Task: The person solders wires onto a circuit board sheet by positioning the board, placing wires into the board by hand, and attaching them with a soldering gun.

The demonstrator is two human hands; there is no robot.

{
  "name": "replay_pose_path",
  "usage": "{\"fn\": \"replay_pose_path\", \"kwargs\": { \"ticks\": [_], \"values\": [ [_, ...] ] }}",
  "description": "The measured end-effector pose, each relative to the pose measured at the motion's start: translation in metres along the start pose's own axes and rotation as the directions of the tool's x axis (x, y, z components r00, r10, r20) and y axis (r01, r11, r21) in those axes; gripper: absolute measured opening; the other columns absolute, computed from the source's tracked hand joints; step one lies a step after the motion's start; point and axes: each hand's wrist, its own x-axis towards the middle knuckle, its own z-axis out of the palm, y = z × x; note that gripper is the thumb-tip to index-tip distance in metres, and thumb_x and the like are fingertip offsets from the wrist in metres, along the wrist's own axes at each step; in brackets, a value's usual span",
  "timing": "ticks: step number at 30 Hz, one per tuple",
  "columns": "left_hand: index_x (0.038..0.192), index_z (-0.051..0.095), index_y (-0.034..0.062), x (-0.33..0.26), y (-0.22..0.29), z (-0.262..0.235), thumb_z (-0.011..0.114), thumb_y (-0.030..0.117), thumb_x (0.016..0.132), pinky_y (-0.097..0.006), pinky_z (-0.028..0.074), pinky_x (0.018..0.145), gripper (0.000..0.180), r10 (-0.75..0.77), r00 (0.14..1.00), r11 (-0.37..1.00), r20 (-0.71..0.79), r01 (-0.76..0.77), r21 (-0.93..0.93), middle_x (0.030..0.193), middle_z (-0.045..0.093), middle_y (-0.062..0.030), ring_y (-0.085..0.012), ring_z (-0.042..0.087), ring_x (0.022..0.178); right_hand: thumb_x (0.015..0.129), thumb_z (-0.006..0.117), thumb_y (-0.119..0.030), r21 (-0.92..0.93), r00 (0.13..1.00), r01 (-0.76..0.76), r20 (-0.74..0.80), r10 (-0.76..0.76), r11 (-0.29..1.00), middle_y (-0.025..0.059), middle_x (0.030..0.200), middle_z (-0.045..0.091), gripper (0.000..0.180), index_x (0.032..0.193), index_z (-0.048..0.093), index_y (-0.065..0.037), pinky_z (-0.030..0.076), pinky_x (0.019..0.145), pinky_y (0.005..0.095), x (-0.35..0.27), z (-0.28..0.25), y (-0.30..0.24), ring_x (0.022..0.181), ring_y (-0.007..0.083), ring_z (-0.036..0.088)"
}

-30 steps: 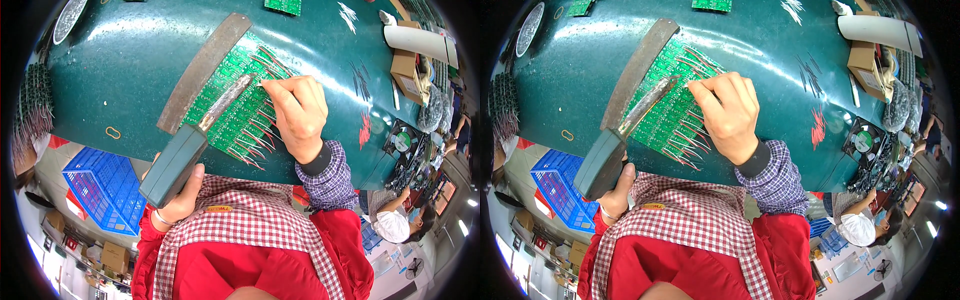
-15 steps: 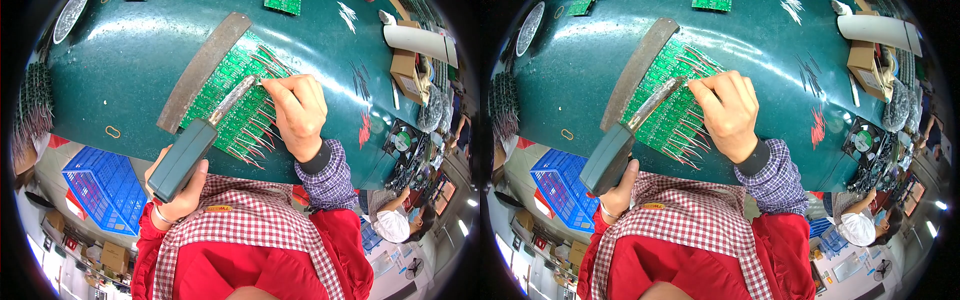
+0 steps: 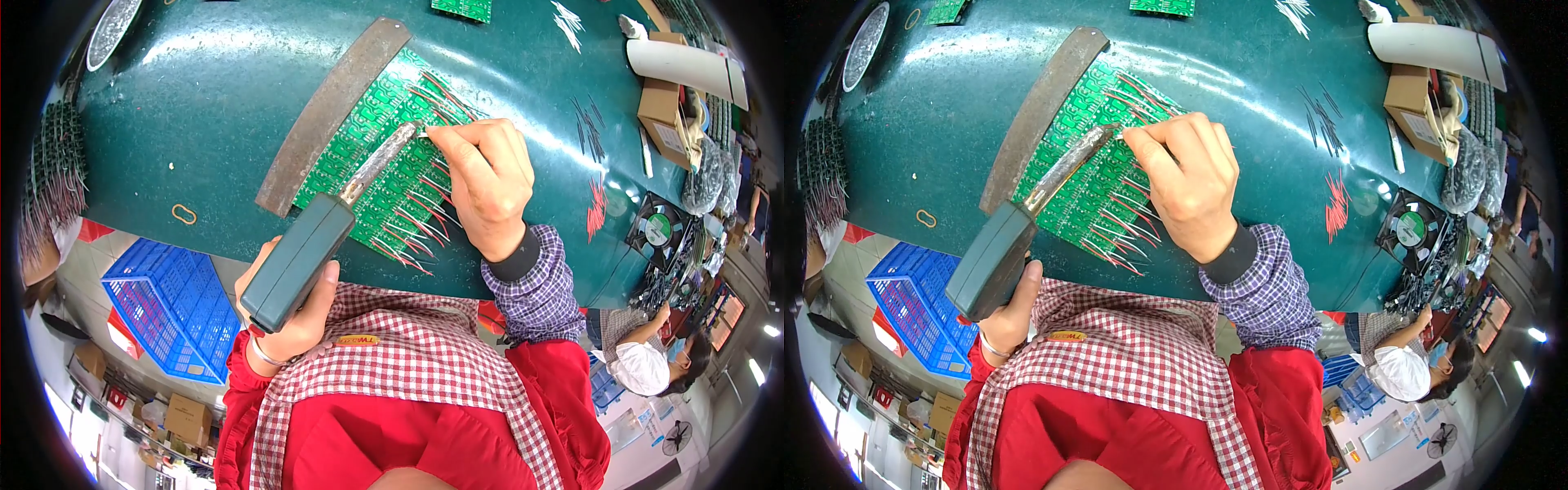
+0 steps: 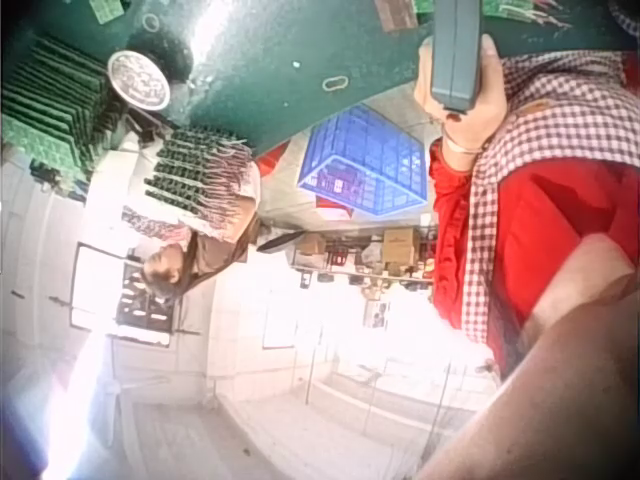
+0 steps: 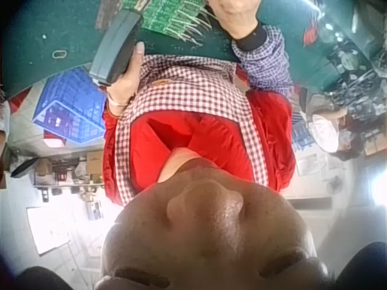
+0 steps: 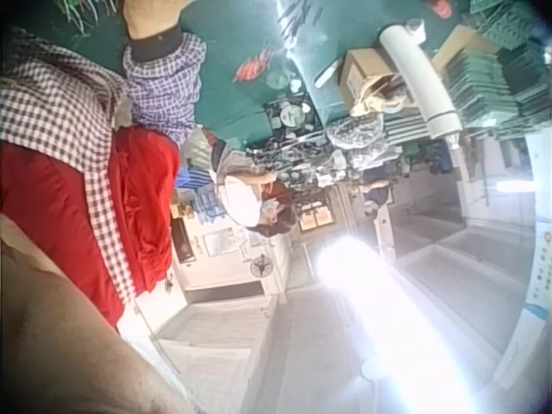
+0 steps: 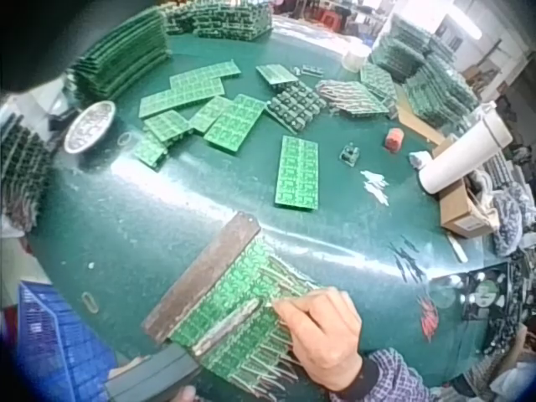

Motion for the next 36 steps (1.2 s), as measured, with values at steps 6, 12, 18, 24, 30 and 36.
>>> {"fn": "replay_pose_path", "kwargs": {
  "ticks": [6, 12, 18, 24, 30, 36],
  "values": [
    [0.096, 0.069, -0.0038, -0.004, -0.001, 0.0, 0.075, 0.001, 0.073, -0.032, 0.052, 0.066, 0.024, -0.011, 1.0, 1.0, -0.025, 0.011, -0.007, 0.089, 0.068, -0.016, -0.0264, 0.067, 0.072, 0.063, 0.069, 0.004, 0.01, 1.0, -0.01, 0.003, 0.01, 1.0, 0.0035, 0.079, 0.061, 0.028, 0.09, 0.07, -0.005, 0.043, 0.061, 0.0323, 0.002, -0.003, -0.002, 0.071, 0.0209, 0.058],
    [0.098, 0.069, -0.0028, -0.002, -0.003, 0.001, 0.075, 0.001, 0.074, -0.032, 0.052, 0.064, 0.025, -0.003, 0.999, 1.0, -0.042, 0.002, -0.026, 0.09, 0.067, -0.0154, -0.0261, 0.067, 0.072, 0.061, 0.072, 0.008, 0.013, 0.999, -0.03, 0.017, 0.029, 0.999, 0.0052, 0.076, 0.06, 0.03, 0.089, 0.07, -0.003, 0.046, 0.062, 0.0324, 0.002, -0.003, -0.003, 0.07, 0.0223, 0.059],
    [0.099, 0.069, -0.0016, -0.002, -0.004, -0.001, 0.076, 0.002, 0.074, -0.033, 0.052, 0.064, 0.026, 0.023, 0.998, 0.999, -0.062, -0.025, -0.031, 0.091, 0.068, -0.0151, -0.0263, 0.067, 0.071, 0.063, 0.07, 0.005, 0.015, 1.0, -0.022, 0.002, 0.022, 1.0, 0.0038, 0.078, 0.06, 0.029, 0.09, 0.07, -0.004, 0.044, 0.06, 0.0324, 0.003, 0.001, -0.002, 0.071, 0.0212, 0.058],
    [0.122, 0.059, -0.0029, 0.025, -0.01, -0.025, 0.067, -0.012, 0.078, -0.023, 0.043, 0.051, 0.046, 0.158, 0.945, 0.987, -0.286, -0.151, 0.045, 0.106, 0.067, -0.0127, -0.0112, 0.056, 0.062, 0.063, 0.069, 0.003, 0.008, 1.0, -0.023, 0.0, 0.023, 1.0, 0.0031, 0.079, 0.06, 0.029, 0.091, 0.069, -0.005, 0.043, 0.06, 0.0334, 0.005, 0.0, -0.004, 0.072, 0.0211, 0.057],
    [0.114, 0.063, -0.0038, 0.1, 0.022, -0.058, 0.069, -0.002, 0.084, -0.024, 0.046, 0.059, 0.03, 0.271, 0.641, 0.959, -0.718, -0.243, 0.146, 0.086, 0.066, -0.0064, -0.0115, 0.058, 0.065, 0.063, 0.068, 0.006, 0.008, 0.999, -0.035, 0.005, 0.035, 0.999, 0.0039, 0.078, 0.058, 0.031, 0.092, 0.07, -0.005, 0.044, 0.062, 0.0331, 0.003, -0.003, -0.008, 0.073, 0.0212, 0.058],
    [0.095, 0.068, -0.0054, 0.145, -0.018, -0.105, 0.073, 0.004, 0.082, -0.025, 0.045, 0.053, 0.017, 0.291, 0.505, 0.955, -0.812, -0.106, 0.277, 0.075, 0.068, -0.0076, -0.0103, 0.059, 0.059, 0.063, 0.07, 0.006, 0.021, 0.999, -0.034, -0.002, 0.034, 0.999, 0.0038, 0.077, 0.057, 0.03, 0.091, 0.07, -0.005, 0.044, 0.06, 0.0329, 0.008, -0.004, -0.01, 0.072, 0.021, 0.057]
  ]
}}
